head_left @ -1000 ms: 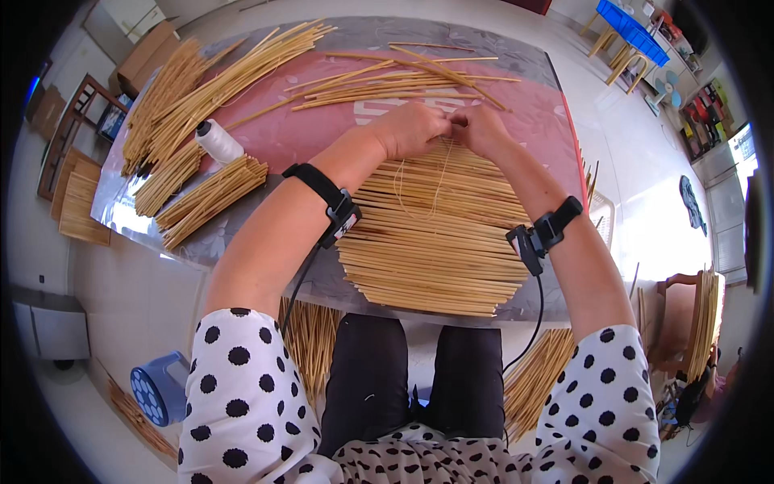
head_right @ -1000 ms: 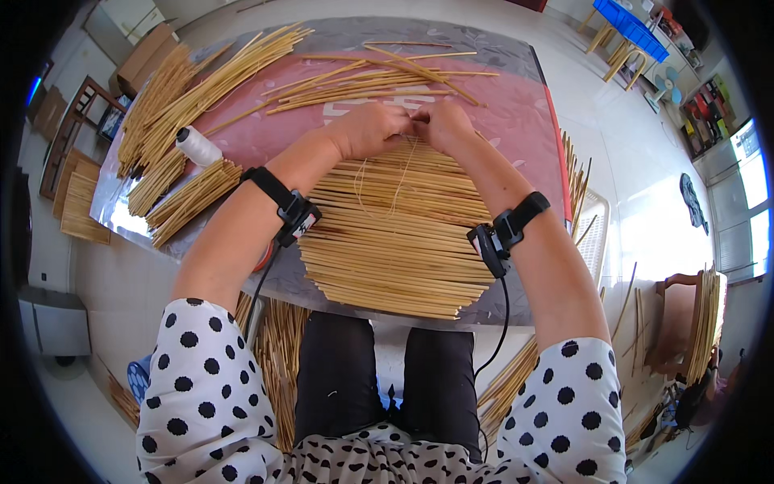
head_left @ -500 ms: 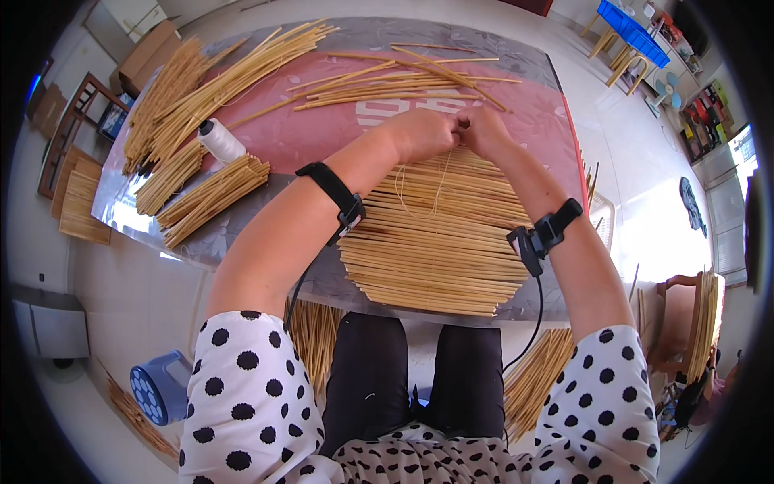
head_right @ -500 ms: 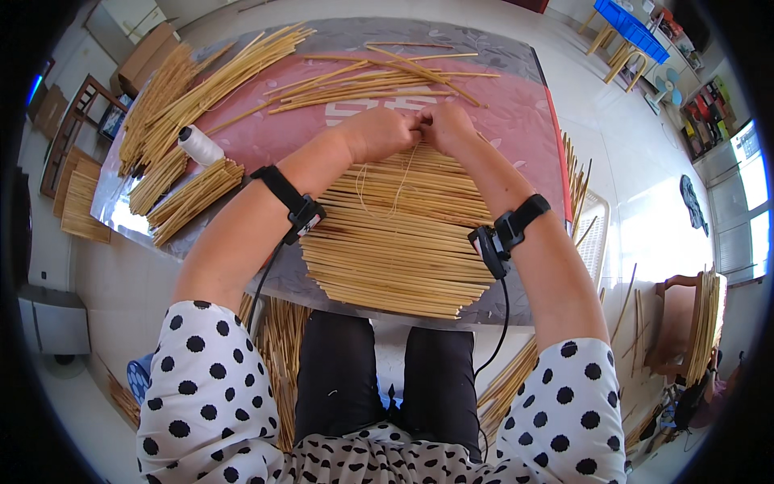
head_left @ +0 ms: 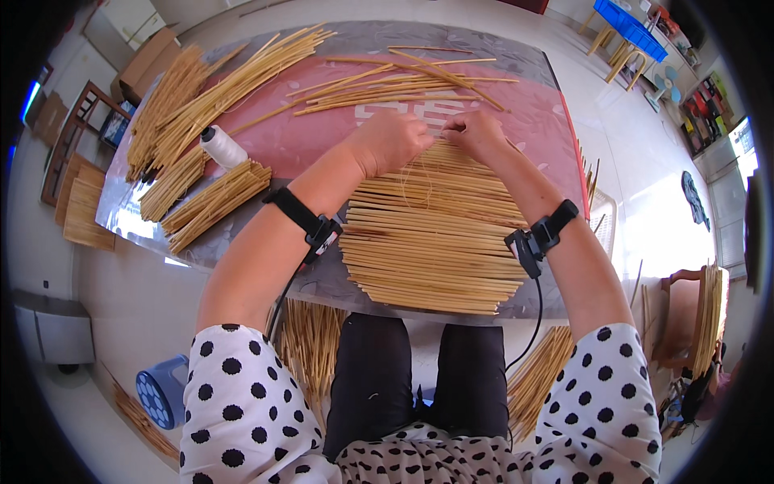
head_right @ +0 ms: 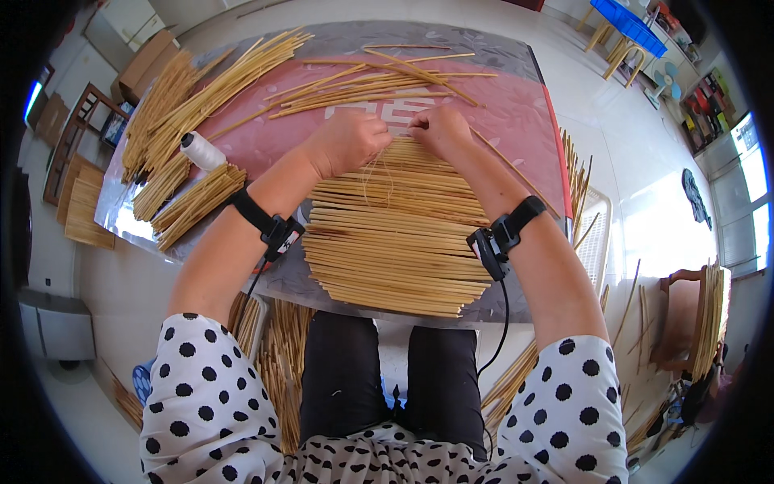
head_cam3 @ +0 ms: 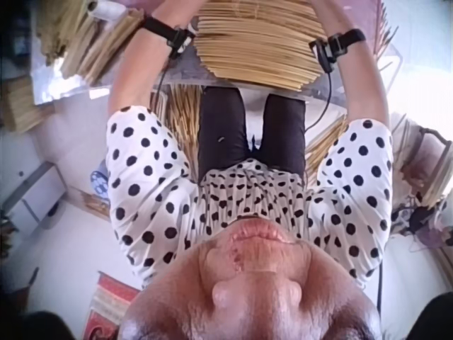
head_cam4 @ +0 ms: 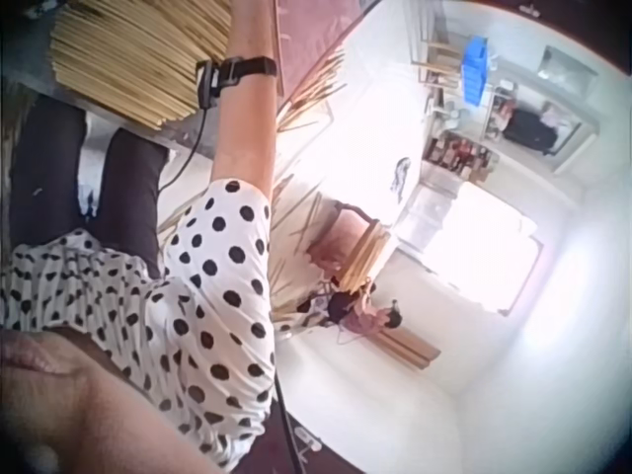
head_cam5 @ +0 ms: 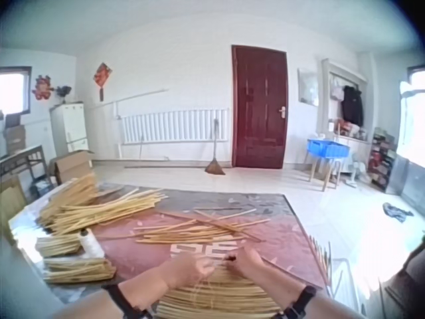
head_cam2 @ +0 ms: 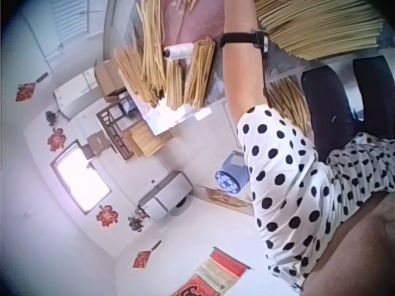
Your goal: The person is weaving bamboo sticks together using white thread and scissors.
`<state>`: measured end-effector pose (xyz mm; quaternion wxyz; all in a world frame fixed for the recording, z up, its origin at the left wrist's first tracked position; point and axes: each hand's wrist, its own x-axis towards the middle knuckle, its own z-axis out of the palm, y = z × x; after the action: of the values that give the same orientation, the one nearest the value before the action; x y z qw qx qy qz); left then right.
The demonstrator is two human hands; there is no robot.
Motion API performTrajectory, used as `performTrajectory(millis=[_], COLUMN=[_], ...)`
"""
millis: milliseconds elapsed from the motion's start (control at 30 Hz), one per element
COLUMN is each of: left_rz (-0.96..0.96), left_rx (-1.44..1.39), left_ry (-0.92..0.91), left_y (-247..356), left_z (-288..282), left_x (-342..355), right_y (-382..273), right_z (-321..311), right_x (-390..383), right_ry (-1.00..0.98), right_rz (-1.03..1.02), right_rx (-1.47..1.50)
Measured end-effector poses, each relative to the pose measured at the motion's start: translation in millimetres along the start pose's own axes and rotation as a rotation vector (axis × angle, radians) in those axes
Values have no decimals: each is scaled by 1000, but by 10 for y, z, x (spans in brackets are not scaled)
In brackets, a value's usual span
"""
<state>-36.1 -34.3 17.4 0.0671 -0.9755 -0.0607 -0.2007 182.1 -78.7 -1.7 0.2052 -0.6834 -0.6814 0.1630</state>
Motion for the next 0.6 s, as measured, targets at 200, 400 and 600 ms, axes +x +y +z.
performTrajectory(millis=[200,400,600], left_rz=[-15,-173,-354], left_rx=[90,76,-349], left_ry=[-27,-127,108], left_y=[88,161,237], left_z=[-60,-456,-980], left_x=[-55,-122,-110], right_y=[8,-1,73], right_z=[17,38,59], right_x=[17,13,-8], right_ry=[-1,5,50], right_rz=[17,23,-37], right_rx=[9,34,57])
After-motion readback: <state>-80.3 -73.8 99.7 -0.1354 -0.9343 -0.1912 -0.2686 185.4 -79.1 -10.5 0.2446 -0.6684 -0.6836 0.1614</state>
